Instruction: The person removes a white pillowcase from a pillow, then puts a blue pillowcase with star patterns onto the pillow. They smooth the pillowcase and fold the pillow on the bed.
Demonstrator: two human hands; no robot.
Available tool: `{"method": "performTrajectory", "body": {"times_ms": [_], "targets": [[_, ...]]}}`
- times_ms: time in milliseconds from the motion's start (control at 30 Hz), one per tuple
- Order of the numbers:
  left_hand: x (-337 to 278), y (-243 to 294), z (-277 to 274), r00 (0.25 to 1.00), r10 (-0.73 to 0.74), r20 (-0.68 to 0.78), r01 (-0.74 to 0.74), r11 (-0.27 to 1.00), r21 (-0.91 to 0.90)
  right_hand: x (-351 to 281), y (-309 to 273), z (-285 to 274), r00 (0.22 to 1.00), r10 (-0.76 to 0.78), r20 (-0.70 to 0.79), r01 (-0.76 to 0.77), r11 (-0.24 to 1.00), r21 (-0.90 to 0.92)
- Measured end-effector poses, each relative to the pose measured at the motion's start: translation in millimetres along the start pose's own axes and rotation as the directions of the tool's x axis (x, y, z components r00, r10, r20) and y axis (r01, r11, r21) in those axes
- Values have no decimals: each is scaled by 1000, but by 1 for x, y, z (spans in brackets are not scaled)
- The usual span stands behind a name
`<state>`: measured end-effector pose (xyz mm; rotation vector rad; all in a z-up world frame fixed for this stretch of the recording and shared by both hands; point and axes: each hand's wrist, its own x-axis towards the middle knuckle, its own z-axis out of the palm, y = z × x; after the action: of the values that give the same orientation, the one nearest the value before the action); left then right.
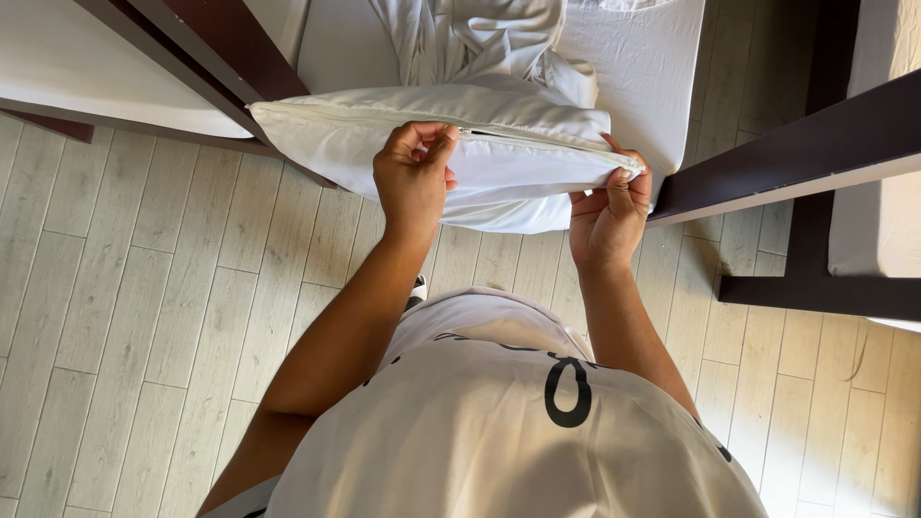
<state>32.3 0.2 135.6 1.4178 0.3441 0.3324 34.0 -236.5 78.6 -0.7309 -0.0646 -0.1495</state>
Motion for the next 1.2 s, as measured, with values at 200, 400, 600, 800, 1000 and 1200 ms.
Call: {"method": "performTrajectory", "body": {"times_ms": [200,400,600,800,1000,1200], "targets": [[6,-7,-8,999,9,-33,-9,1000,2,3,-3,-8,999,-28,-22,27,999,-24],[7,-12,-21,986,159,-55,-154,984,88,7,-15,-21,997,-67,-49,65,997,-45],[14,-20,-29,958,271,-94,-258,957,133,20,-17,-32,992,-65,-107,65,998,-7],[31,-16,-48,935,319,-157,-278,931,236,30,-25,-48,990,-84,-116,85,996,8],[47,-15,-65,924,324,-203,-298,943,149,39,-36,-71,982,-110,-151,114,993,18],[51,4,-70,925,258,-277,-241,966,93,39,-46,-83,961,-124,-248,146,987,74]]}}
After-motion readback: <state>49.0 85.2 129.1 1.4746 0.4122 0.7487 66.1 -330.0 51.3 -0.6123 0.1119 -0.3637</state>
